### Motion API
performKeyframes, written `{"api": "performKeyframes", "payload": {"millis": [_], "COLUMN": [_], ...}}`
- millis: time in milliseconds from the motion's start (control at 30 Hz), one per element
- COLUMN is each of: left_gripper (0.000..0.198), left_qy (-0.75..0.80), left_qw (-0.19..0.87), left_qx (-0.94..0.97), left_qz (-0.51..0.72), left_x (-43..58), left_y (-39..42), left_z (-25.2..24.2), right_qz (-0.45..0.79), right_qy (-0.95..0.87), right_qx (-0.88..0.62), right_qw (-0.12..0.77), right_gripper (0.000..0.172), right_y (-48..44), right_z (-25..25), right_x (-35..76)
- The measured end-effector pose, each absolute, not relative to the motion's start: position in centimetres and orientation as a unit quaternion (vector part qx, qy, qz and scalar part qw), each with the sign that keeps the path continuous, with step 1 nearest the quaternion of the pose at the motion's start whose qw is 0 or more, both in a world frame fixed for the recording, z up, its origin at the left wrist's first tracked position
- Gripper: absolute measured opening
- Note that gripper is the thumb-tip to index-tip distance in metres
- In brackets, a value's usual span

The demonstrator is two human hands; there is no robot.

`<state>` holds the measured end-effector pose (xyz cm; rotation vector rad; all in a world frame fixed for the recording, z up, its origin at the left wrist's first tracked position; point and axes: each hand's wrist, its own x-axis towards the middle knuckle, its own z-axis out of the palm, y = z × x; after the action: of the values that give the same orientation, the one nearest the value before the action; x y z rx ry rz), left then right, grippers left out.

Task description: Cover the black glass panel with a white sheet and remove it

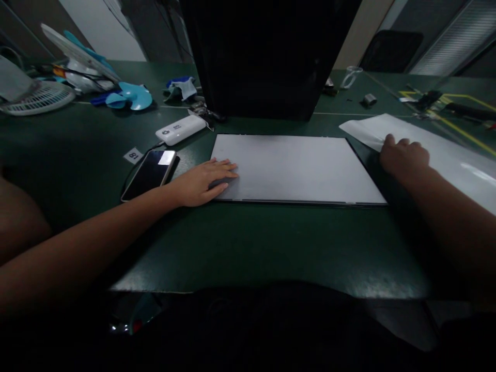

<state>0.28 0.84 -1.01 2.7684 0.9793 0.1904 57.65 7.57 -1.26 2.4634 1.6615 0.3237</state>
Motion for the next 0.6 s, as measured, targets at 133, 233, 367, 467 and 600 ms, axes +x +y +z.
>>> {"api": "performKeyframes", "payload": {"millis": [133,233,367,467,600], "left_gripper": [0.046,0.047,0.047,0.047,0.044], "left_qy": [0.331,0.328,0.329,0.326,0.296], "left_qw": [0.097,0.098,0.105,0.103,0.072], "left_qx": [0.936,0.937,0.936,0.937,0.946], "left_qz": [0.063,0.068,0.070,0.073,0.106], "left_x": [0.3,0.4,0.3,0.2,1.0], "left_y": [0.9,0.8,0.9,1.3,0.0], "left_z": [-1.1,-1.2,-1.2,-1.5,-0.4], "right_qz": [0.090,0.092,0.098,0.105,0.114], "right_qy": [0.567,0.578,0.577,0.571,0.581], "right_qx": [0.814,0.806,0.807,0.812,0.803], "right_qw": [0.087,0.093,0.076,0.064,0.062], "right_gripper": [0.065,0.067,0.067,0.066,0.064], "right_y": [7.5,7.3,7.3,7.2,6.7], "right_z": [-1.3,-1.4,-1.7,-1.9,-1.9], "right_x": [57.8,58.1,58.5,58.4,57.8]}}
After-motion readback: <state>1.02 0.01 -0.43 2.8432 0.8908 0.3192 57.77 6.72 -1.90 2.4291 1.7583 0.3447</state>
